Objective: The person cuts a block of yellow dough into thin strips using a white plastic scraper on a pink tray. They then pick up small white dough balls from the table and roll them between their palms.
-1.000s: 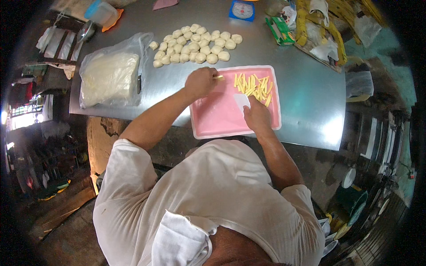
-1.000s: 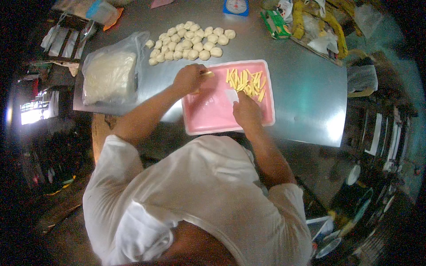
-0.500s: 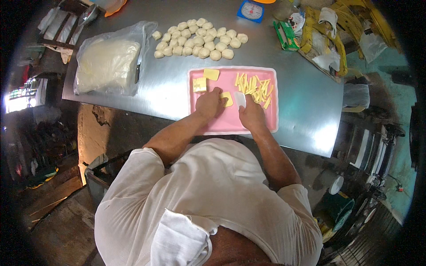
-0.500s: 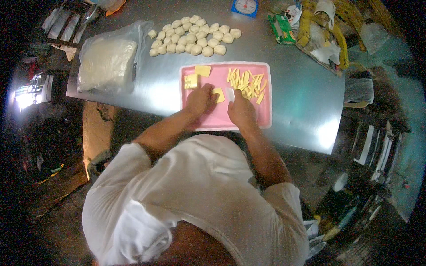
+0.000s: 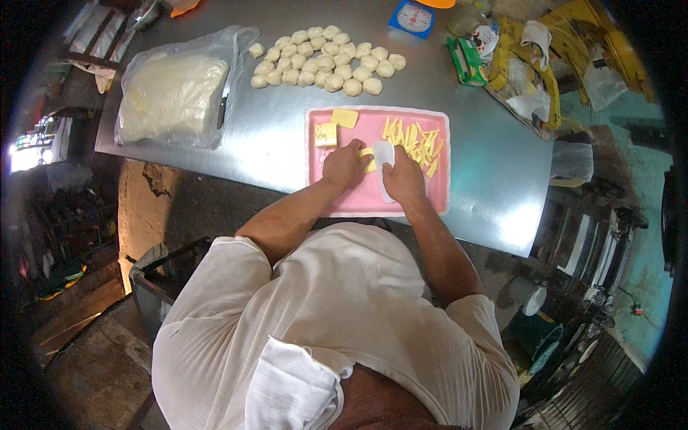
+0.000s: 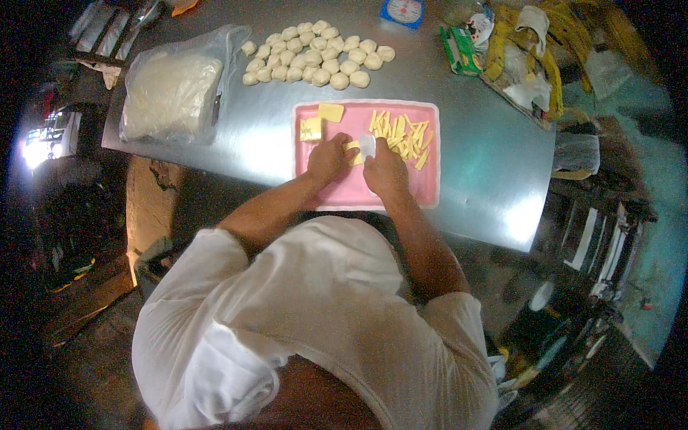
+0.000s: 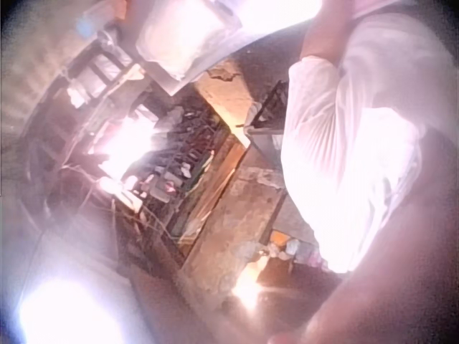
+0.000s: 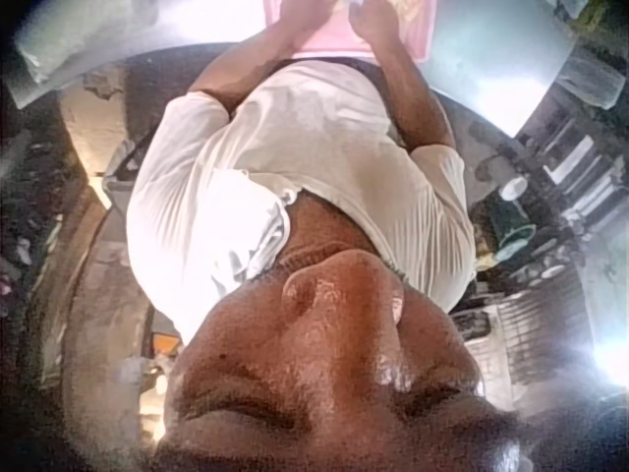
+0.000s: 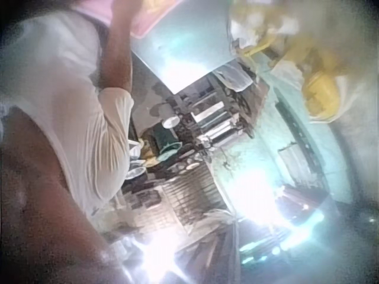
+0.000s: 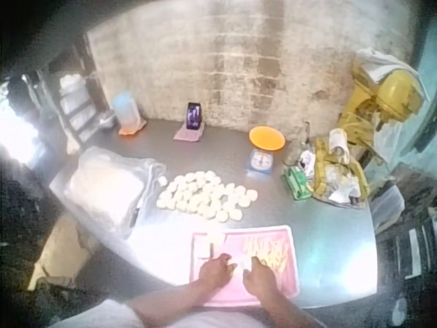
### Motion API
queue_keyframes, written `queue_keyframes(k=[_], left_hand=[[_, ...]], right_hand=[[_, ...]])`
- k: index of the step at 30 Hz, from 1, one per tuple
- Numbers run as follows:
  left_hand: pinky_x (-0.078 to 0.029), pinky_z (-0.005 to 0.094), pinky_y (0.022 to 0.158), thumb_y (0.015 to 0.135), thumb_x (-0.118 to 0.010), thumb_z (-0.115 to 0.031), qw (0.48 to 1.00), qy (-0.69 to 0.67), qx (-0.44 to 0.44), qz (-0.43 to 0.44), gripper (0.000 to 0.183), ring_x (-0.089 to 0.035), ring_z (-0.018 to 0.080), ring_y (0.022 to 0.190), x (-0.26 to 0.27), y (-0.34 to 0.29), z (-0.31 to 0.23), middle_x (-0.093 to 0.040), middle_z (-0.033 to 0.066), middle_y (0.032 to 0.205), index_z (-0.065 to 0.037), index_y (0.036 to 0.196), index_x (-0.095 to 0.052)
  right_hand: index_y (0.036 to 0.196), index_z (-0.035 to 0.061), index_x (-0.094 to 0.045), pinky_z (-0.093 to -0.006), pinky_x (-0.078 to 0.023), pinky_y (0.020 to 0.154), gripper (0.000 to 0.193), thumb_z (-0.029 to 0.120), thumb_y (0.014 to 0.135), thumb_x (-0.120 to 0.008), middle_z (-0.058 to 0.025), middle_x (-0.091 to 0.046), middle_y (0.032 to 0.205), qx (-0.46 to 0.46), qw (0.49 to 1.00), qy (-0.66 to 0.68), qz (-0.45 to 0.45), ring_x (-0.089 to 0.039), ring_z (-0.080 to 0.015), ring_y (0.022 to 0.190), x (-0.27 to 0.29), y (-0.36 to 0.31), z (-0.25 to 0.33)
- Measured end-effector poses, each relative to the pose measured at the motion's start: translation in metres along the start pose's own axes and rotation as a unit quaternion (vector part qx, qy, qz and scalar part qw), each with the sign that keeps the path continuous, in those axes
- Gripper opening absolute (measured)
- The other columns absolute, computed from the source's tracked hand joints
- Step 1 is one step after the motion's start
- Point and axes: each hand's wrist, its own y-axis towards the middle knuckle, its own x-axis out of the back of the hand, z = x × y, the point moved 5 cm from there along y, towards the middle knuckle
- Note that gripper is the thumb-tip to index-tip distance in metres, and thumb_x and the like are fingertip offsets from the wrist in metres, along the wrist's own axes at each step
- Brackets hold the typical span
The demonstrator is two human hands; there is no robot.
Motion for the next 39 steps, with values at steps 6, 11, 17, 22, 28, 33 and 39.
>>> queue_keyframes(k=[6, 11, 17, 22, 28, 33, 39], left_hand=[[-0.056, 0.0500, 0.084, 0.096, -0.070, -0.039, 1.000, -0.010, -0.013, -0.011, 0.042, -0.073, 0.0385, 0.094, 0.000, -0.001, 0.002, -0.075, 0.0186, 0.101, -0.008, 0.124, -0.064], [-0.056, 0.0513, 0.083, 0.096, -0.069, -0.039, 1.000, 0.007, -0.003, 0.001, 0.042, -0.073, 0.0395, 0.095, -0.001, 0.001, 0.000, -0.075, 0.0190, 0.101, -0.008, 0.124, -0.064], [-0.057, 0.0523, 0.080, 0.096, -0.068, -0.034, 0.999, 0.002, -0.020, -0.032, 0.039, -0.073, 0.0400, 0.090, -0.002, 0.000, 0.004, -0.075, 0.0185, 0.099, -0.009, 0.124, -0.064], [-0.057, 0.0518, 0.079, 0.096, -0.069, -0.033, 0.999, -0.023, -0.012, -0.026, 0.037, -0.073, 0.0393, 0.090, -0.004, -0.001, 0.008, -0.075, 0.0180, 0.097, -0.008, 0.123, -0.064], [-0.057, 0.0513, 0.080, 0.096, -0.068, -0.034, 0.999, -0.003, -0.022, -0.027, 0.037, -0.073, 0.0395, 0.091, -0.003, 0.001, 0.007, -0.075, 0.0180, 0.099, -0.008, 0.122, -0.063], [-0.056, 0.0517, 0.081, 0.096, -0.067, -0.031, 1.000, 0.004, -0.012, -0.027, 0.038, -0.073, 0.0399, 0.091, -0.003, -0.002, 0.008, -0.075, 0.0189, 0.100, -0.007, 0.126, -0.061], [-0.056, 0.0523, 0.081, 0.096, -0.066, -0.028, 0.999, -0.023, -0.018, -0.034, 0.037, -0.073, 0.0401, 0.091, -0.004, -0.002, 0.012, -0.074, 0.0191, 0.097, -0.007, 0.125, -0.058]], right_hand=[[0.123, -0.0015, -0.053, -0.0602, -0.053, 0.086, 0.036, 0.014, 0.092, -0.063, -0.0315, -0.070, 0.100, 0.000, 0.999, -0.028, 0.023, -0.069, -0.0501, 0.096, -0.004, 0.003, 0.009], [0.124, -0.0018, -0.052, -0.0600, -0.053, 0.085, 0.037, 0.013, 0.091, -0.063, -0.0308, -0.070, 0.098, 0.005, 0.999, -0.046, 0.027, -0.069, -0.0498, 0.095, -0.011, 0.003, 0.012], [0.119, -0.0015, -0.054, -0.0600, -0.053, 0.084, 0.033, 0.013, 0.091, -0.062, -0.0311, -0.070, 0.096, 0.012, 1.000, 0.001, -0.003, -0.069, -0.0502, 0.094, -0.004, 0.004, 0.001], [0.117, -0.0019, -0.054, -0.0595, -0.054, 0.083, 0.032, 0.013, 0.091, -0.062, -0.0312, -0.069, 0.095, 0.027, 0.999, -0.022, 0.020, -0.069, -0.0505, 0.091, -0.009, 0.004, 0.009], [0.118, -0.0017, -0.053, -0.0596, -0.054, 0.082, 0.032, 0.012, 0.091, -0.062, -0.0305, -0.070, 0.095, 0.035, 0.998, -0.047, 0.022, -0.070, -0.0489, 0.090, -0.017, 0.000, 0.022], [0.116, -0.0011, -0.053, -0.0595, -0.054, 0.080, 0.029, 0.011, 0.091, -0.062, -0.0301, -0.069, 0.094, 0.011, 1.000, -0.022, -0.007, -0.070, -0.0482, 0.091, -0.007, 0.002, 0.009], [0.116, -0.0015, -0.052, -0.0597, -0.053, 0.081, 0.029, 0.010, 0.091, -0.061, -0.0302, -0.069, 0.095, 0.051, 0.998, -0.026, 0.005, -0.068, -0.0498, 0.091, -0.008, 0.002, 0.016]])
